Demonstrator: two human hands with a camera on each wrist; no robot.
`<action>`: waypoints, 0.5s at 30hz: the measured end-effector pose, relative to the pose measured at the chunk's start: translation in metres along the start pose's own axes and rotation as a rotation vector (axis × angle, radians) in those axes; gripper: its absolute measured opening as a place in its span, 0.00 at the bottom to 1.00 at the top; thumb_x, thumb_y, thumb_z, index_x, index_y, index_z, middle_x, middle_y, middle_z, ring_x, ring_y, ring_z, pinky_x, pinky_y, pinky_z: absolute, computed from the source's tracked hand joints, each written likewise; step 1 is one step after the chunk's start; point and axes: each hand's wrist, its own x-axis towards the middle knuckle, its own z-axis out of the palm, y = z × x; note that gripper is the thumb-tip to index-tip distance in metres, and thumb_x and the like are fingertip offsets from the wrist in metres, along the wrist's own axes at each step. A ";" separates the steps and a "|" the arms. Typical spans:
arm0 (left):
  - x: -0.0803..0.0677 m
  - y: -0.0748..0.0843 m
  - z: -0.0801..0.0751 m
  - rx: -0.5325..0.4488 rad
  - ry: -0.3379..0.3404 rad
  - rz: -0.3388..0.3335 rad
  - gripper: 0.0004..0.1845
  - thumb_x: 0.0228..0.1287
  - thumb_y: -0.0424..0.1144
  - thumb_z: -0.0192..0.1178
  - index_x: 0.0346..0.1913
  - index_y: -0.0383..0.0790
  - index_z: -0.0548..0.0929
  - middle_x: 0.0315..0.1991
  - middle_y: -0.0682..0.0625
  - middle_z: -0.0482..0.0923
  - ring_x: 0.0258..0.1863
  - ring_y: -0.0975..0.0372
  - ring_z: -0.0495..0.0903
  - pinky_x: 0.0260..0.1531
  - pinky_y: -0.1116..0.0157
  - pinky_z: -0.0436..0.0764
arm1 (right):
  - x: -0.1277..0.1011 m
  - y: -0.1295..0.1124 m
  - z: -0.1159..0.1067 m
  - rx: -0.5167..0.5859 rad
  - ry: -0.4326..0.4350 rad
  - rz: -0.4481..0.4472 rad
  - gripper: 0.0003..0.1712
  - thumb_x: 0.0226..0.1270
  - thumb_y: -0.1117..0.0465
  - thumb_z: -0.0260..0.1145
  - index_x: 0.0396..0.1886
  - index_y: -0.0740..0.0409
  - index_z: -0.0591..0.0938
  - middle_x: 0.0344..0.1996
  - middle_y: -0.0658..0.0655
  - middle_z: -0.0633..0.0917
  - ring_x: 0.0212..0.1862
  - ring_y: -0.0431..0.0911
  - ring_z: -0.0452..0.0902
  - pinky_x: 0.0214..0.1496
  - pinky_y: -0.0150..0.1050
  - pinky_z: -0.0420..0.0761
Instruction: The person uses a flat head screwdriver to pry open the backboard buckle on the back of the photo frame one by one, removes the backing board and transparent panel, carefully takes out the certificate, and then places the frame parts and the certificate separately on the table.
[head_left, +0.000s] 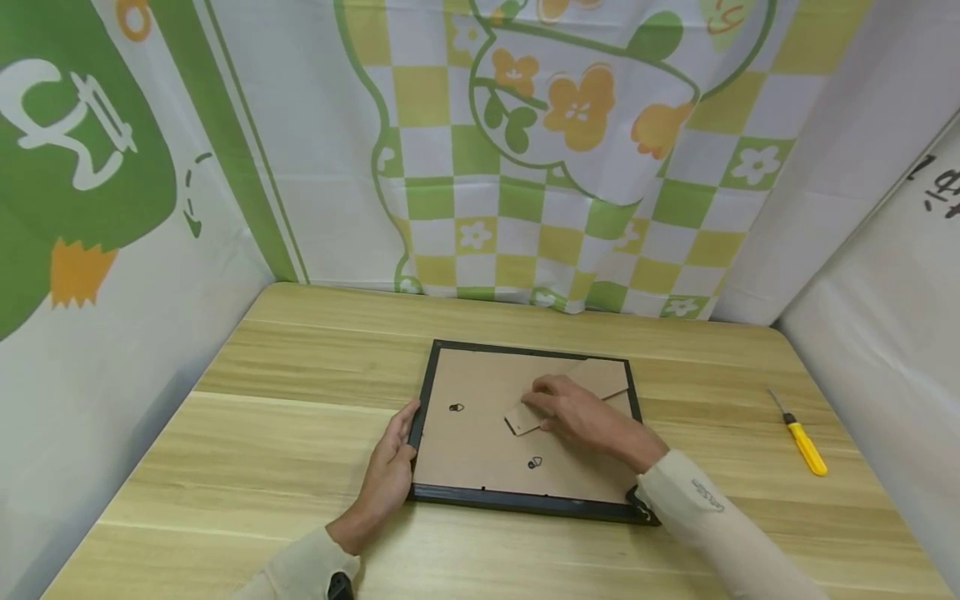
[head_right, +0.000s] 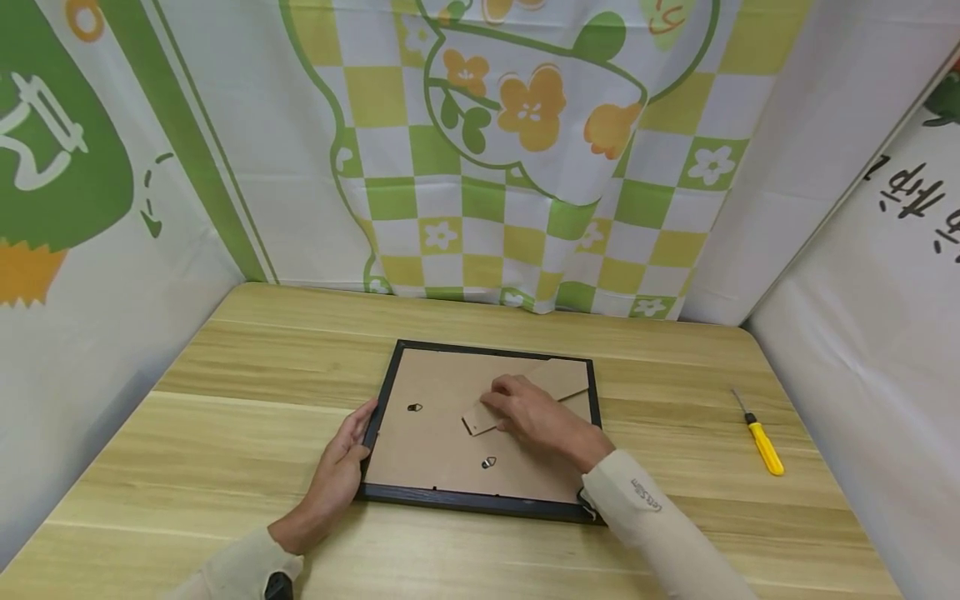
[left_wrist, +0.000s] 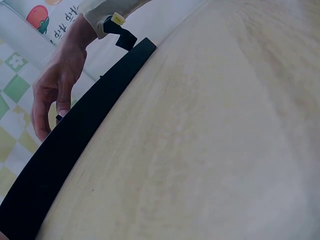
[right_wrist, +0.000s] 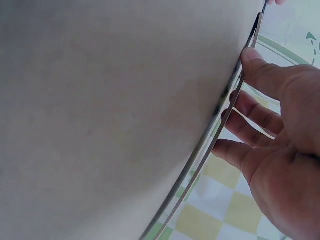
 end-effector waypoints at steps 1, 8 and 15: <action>0.000 0.000 0.000 -0.004 -0.001 -0.004 0.34 0.65 0.19 0.30 0.76 0.32 0.51 0.78 0.36 0.46 0.78 0.45 0.46 0.75 0.48 0.49 | 0.000 0.000 -0.001 0.002 -0.001 -0.001 0.29 0.62 0.59 0.69 0.63 0.62 0.77 0.60 0.66 0.77 0.63 0.57 0.73 0.67 0.49 0.76; -0.001 0.000 0.001 -0.004 0.004 -0.007 0.34 0.65 0.19 0.30 0.76 0.31 0.50 0.78 0.35 0.47 0.78 0.45 0.46 0.75 0.47 0.50 | 0.003 0.000 -0.008 0.027 -0.028 0.014 0.29 0.60 0.59 0.71 0.61 0.61 0.79 0.59 0.64 0.78 0.62 0.56 0.74 0.66 0.49 0.76; 0.000 -0.001 0.001 -0.007 0.008 -0.007 0.34 0.65 0.19 0.29 0.76 0.31 0.50 0.78 0.35 0.47 0.78 0.45 0.47 0.75 0.48 0.50 | 0.005 0.000 -0.014 0.028 -0.062 0.015 0.28 0.60 0.59 0.71 0.60 0.61 0.80 0.59 0.63 0.78 0.62 0.56 0.74 0.67 0.50 0.75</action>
